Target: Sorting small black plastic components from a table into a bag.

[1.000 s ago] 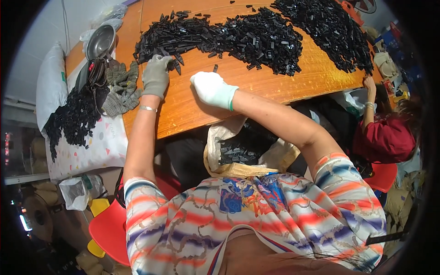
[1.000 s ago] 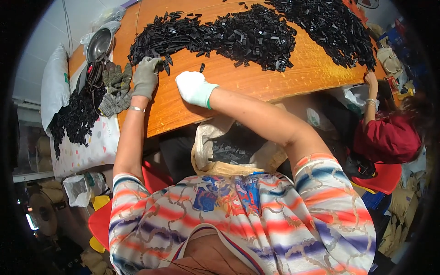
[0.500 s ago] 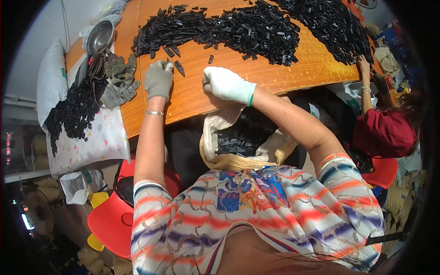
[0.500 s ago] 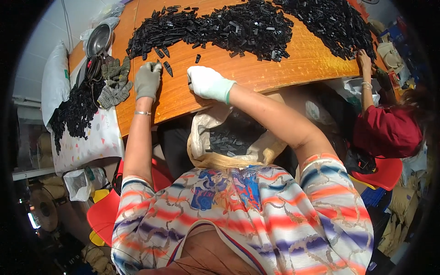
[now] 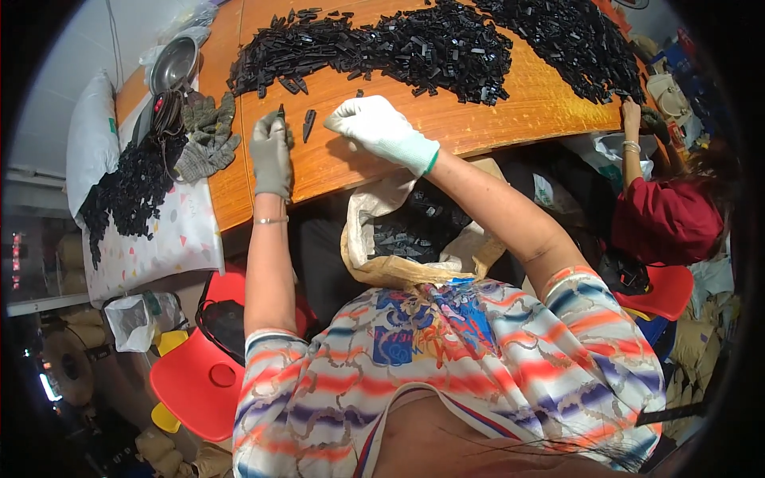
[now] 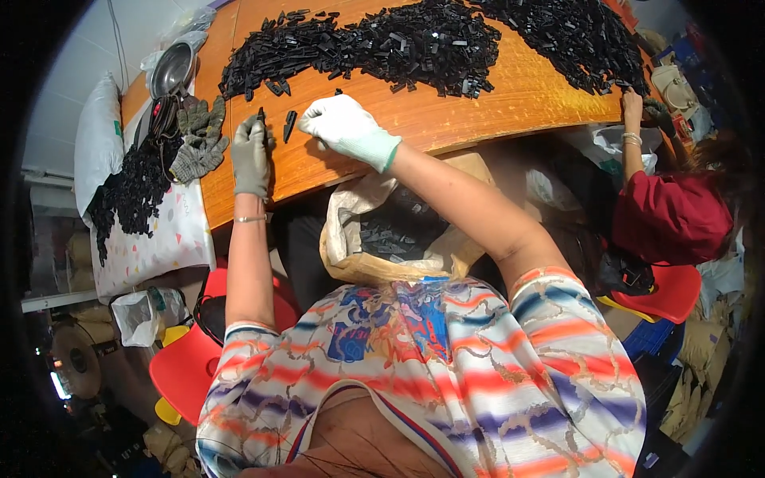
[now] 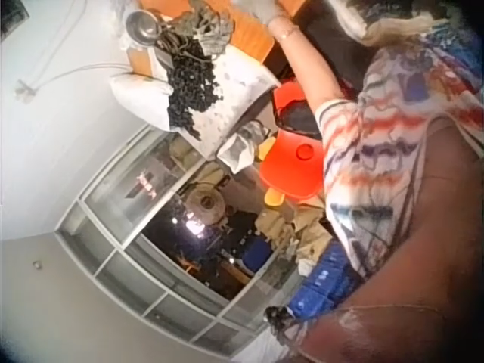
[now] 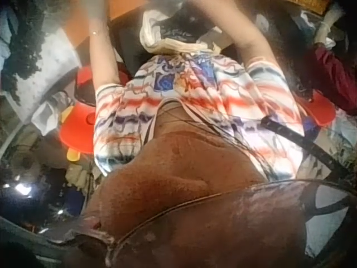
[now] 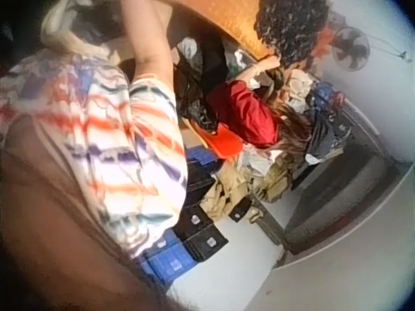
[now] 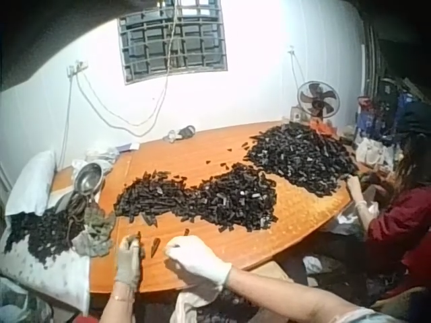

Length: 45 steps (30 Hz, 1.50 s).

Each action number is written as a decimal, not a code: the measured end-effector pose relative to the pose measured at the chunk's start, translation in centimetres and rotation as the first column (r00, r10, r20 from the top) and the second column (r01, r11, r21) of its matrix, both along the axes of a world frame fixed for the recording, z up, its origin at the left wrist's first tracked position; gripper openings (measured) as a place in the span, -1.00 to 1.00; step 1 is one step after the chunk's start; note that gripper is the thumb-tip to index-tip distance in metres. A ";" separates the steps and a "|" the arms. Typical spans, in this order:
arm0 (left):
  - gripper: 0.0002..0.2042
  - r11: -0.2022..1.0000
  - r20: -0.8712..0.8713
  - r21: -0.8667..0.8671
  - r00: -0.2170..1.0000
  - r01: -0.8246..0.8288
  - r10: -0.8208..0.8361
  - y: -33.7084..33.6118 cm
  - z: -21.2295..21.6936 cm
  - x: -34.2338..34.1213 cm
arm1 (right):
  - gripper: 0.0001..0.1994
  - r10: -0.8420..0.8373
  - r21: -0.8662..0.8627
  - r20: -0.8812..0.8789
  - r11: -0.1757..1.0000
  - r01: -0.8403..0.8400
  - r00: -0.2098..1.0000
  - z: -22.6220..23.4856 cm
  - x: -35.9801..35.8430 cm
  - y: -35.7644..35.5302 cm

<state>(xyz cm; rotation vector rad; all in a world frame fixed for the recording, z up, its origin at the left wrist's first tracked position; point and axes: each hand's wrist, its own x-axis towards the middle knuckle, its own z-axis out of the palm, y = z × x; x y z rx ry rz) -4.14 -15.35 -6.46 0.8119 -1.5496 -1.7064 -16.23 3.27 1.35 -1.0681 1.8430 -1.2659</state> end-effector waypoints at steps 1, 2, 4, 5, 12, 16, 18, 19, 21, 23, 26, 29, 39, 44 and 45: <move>-0.81 0.995 -0.112 0.074 0.992 0.067 -0.059 1.8 1.0 -0.1 | -0.73 -0.014 0.005 -0.002 1.000 0.014 1.000 0.2 -0.1 0.4; -0.80 0.984 -0.189 0.142 0.979 0.104 -0.076 3.5 2.5 -0.1 | -0.73 -0.014 -0.084 0.032 0.996 0.017 0.999 0.5 0.1 0.5; -0.79 0.962 -0.338 0.177 0.931 0.207 -0.138 5.5 3.5 0.9 | -0.73 0.010 -0.172 0.065 0.985 0.001 0.998 0.6 0.9 -0.2; -0.79 0.962 -0.343 0.178 0.930 0.205 -0.135 6.0 3.8 1.2 | -0.73 -0.048 -0.211 -0.013 0.977 0.044 0.999 0.4 1.1 -0.7; -0.78 0.956 -0.357 0.189 0.923 0.223 -0.145 9.1 5.9 1.6 | -0.77 -0.207 -0.310 0.089 0.924 0.224 0.974 1.5 2.8 -2.0; -0.79 0.965 -0.331 0.178 0.935 0.194 -0.127 9.6 6.0 1.6 | -0.77 -0.234 -0.396 -0.065 0.899 0.190 0.970 0.4 2.7 -2.5; -0.78 0.972 -0.346 0.089 0.922 0.219 -0.176 9.2 5.6 1.7 | -0.77 -0.215 -0.389 -0.065 0.905 0.173 0.975 0.4 3.0 -2.5; -0.78 0.972 -0.347 0.090 0.921 0.219 -0.176 9.3 5.6 1.7 | -0.76 -0.214 -0.391 -0.059 0.904 0.175 0.975 0.4 3.0 -2.5; -0.77 0.973 -0.338 0.083 0.925 0.215 -0.176 9.4 5.8 1.6 | -0.75 -0.213 -0.392 -0.055 0.903 0.176 0.975 0.6 3.0 -2.2; -0.76 0.974 -0.326 0.073 0.928 0.216 -0.182 9.5 5.8 1.6 | -0.76 -0.239 -0.357 0.013 0.906 0.227 0.971 1.5 3.1 -1.8; -0.76 0.975 -0.296 0.044 0.935 0.217 -0.194 9.7 5.9 1.6 | -0.76 -0.237 -0.390 -0.058 0.899 0.197 0.970 0.7 2.6 -2.4; -0.77 0.978 -0.271 0.042 0.945 0.205 -0.186 9.8 6.0 1.6 | -0.76 -0.243 -0.408 -0.222 0.903 0.137 0.944 0.3 2.3 -2.3; -0.81 0.997 -0.048 -0.072 0.998 0.035 -0.039 10.1 4.6 1.1 | -0.86 0.047 -0.071 -0.836 0.979 -0.192 0.547 0.6 0.8 -1.9; -0.76 0.986 -0.054 0.146 0.996 0.083 -0.076 11.2 5.7 -0.6 | -0.86 -0.054 -0.122 -0.840 0.988 -0.091 0.541 -0.7 0.1 -1.2; -0.77 0.975 -0.072 0.189 0.992 0.116 -0.104 11.2 5.3 -0.6 | -0.86 -0.048 -0.114 -0.834 0.990 -0.087 0.550 -1.1 0.0 -0.9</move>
